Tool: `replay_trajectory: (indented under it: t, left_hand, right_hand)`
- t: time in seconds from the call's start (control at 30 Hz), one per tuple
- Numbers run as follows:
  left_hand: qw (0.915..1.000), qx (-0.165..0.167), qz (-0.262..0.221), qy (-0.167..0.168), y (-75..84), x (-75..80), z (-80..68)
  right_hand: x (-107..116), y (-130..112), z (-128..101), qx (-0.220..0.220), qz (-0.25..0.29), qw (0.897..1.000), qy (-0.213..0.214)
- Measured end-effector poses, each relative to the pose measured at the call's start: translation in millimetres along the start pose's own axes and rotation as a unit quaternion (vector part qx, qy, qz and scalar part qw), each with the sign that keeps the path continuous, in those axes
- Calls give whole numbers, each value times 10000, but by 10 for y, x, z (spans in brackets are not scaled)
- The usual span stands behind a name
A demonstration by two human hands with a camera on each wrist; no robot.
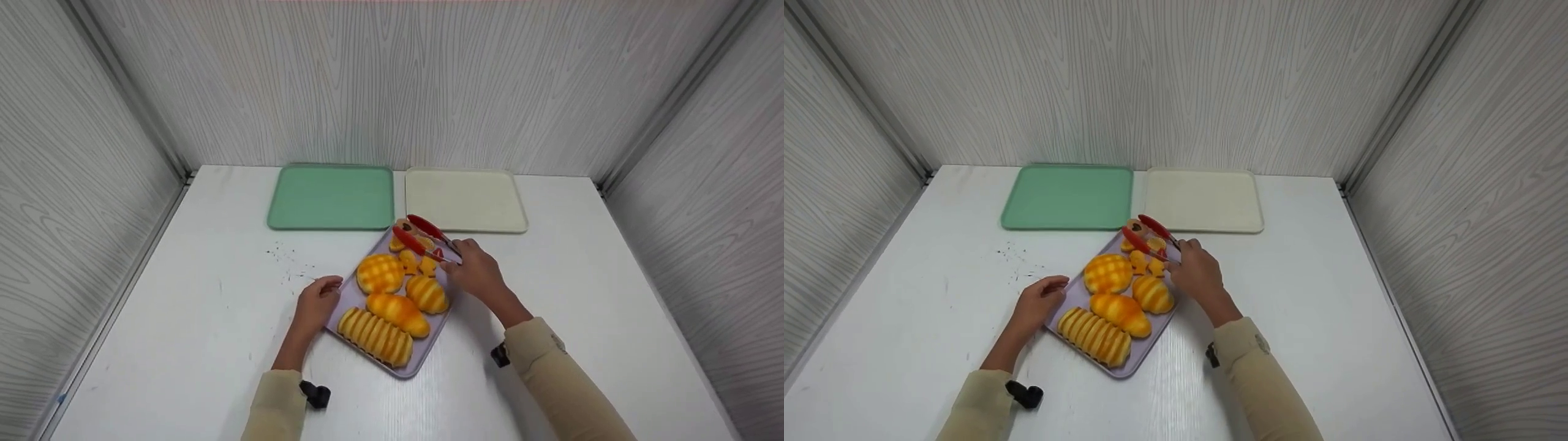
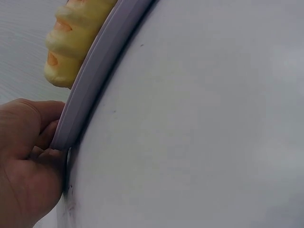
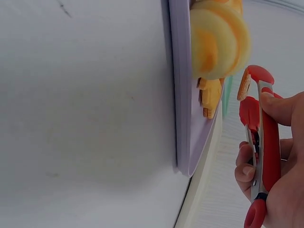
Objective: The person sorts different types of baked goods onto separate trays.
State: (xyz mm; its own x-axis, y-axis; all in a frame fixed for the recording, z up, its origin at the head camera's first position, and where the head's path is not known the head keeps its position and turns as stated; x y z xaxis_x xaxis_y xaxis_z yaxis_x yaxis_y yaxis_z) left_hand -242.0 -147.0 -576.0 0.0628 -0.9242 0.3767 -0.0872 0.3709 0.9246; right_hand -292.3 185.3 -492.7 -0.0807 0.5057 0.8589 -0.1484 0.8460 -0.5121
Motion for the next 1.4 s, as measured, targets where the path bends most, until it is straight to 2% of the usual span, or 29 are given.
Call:
replay_trajectory:
  t: [0.17,0.33,0.5,0.7,0.87,1.03,1.17,1.4]
  left_hand:
    - [9999,-107,91,65,29,-8,5]
    - [10000,47,61,-24,42,-44,8]
    - [10000,18,26,-30,55,-56,6]
    - [10000,36,48,1,50,-42,-3]
    - [10000,12,-1,-7,43,-38,-4]
    - [10000,-42,-69,-8,33,-42,2]
    - [9999,-137,-82,59,23,-27,7]
    - [9998,-41,-170,23,4,-2,4]
  right_hand:
    - [-47,-146,196,25,-15,10000,-90]
    - [-125,-219,373,-168,14,9998,-139]
    - [-190,-291,480,-258,38,9996,-144]
    - [-275,-411,537,-455,184,9986,-193]
    - [-352,-495,599,-292,3,9996,-53]
    - [-403,-538,637,-305,-195,9993,-119]
    - [-409,-571,649,-309,-115,9993,-199]
    - [-377,-572,606,-214,-94,9994,-256]
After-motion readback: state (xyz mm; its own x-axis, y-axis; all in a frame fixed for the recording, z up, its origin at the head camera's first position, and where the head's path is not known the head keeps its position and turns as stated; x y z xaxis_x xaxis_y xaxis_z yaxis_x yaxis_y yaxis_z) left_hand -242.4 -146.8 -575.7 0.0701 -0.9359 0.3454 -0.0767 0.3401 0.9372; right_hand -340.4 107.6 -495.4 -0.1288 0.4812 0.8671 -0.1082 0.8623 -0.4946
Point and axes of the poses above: each hand's wrist, its own z-axis towards the middle knuckle, its own x-axis out of the back of the hand, y = z × x, the point moved 3 cm from there along z, towards the middle knuckle, and after that the axes turned 2 degrees about z, right-handed, at the moved point
